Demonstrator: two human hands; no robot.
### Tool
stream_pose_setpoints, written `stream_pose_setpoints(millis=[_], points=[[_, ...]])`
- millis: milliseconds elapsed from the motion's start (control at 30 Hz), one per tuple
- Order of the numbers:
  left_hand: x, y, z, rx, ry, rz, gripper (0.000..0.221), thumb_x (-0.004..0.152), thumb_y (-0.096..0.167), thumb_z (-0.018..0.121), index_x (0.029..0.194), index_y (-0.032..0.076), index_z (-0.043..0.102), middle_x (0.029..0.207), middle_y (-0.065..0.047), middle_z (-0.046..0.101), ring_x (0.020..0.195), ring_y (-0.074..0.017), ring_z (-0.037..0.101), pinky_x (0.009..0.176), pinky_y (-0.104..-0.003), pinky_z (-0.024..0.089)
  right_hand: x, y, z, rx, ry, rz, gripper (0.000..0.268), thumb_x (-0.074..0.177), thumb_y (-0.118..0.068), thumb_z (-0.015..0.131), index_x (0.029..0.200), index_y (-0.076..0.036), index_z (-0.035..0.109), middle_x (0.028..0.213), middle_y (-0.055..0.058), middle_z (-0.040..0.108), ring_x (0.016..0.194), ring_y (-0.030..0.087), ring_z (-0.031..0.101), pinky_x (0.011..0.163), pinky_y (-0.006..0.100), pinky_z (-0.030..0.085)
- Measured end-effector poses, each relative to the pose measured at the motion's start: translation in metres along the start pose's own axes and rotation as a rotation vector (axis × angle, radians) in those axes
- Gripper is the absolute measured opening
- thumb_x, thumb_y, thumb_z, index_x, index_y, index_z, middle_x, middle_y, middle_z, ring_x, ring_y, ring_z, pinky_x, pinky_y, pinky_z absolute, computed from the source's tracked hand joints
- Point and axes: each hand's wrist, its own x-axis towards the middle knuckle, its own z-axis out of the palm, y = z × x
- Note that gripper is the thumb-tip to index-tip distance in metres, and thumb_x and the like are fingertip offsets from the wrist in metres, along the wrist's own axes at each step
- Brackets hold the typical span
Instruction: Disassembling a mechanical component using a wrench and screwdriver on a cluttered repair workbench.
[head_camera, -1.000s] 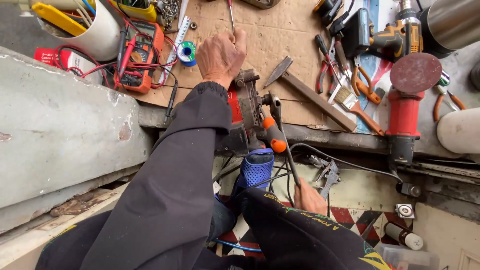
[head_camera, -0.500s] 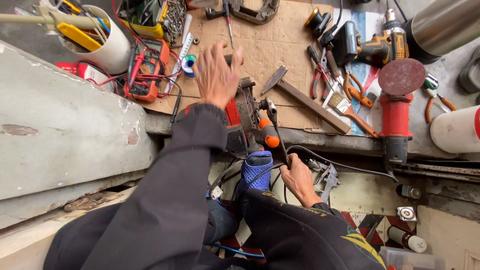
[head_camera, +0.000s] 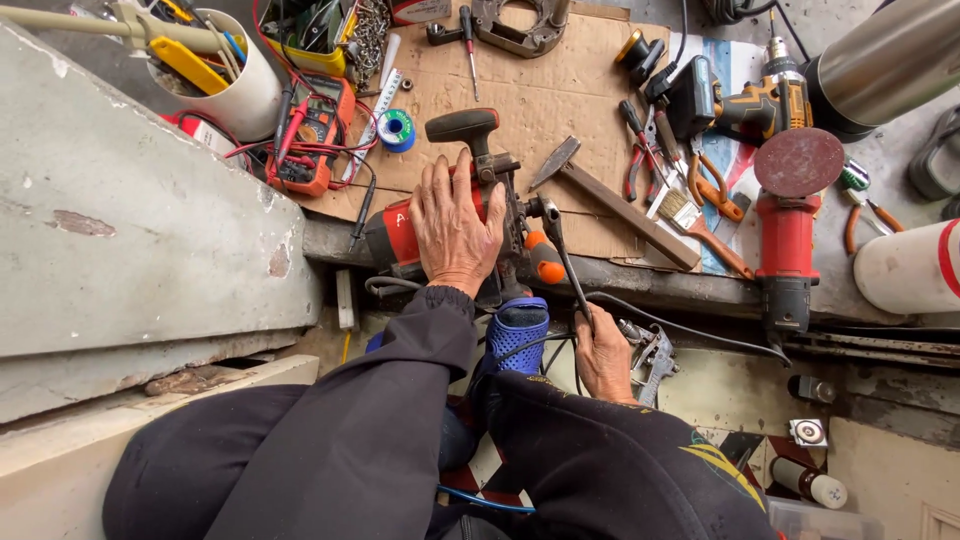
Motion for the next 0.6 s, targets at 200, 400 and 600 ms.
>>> stream_pose_setpoints(millis=[200, 400, 600], points=[[0.001, 0.000, -0.001, -0.016, 0.011, -0.005, 0.066, 0.116, 0.062, 0.046, 0.166, 0.019, 0.044, 0.160, -0.016, 0.046, 0.158, -0.0373, 0.040, 0.129, -0.058, 0.031, -0.004, 0.008, -0.002, 0.259, -0.108, 0.394, 0.041, 0.113, -0.043, 0.066, 0.083, -0.018, 0.074, 0.061, 0.005, 0.066, 0.060, 0.021, 0.063, 0.060, 0.035, 0.056], [0.001, 0.004, -0.005, -0.022, 0.004, -0.023, 0.064, 0.115, 0.060, 0.047, 0.164, 0.020, 0.046, 0.159, -0.014, 0.046, 0.159, -0.0361, 0.039, 0.130, -0.057, 0.031, 0.018, -0.055, -0.111, -0.078, -0.275, 0.254, 0.023, 0.108, -0.044, 0.072, 0.115, -0.023, 0.082, 0.069, 0.012, 0.077, 0.078, 0.032, 0.075, 0.081, 0.049, 0.059], [0.002, 0.008, -0.011, 0.071, 0.142, 0.017, 0.059, 0.110, 0.056, 0.057, 0.154, 0.016, 0.060, 0.152, -0.015, 0.062, 0.147, -0.0371, 0.053, 0.123, -0.056, 0.042, 0.099, -0.168, -0.192, -0.633, -0.597, 0.223, 0.048, 0.108, -0.043, 0.059, 0.150, -0.021, 0.066, 0.134, 0.029, 0.077, 0.127, 0.050, 0.072, 0.107, 0.053, 0.055]])
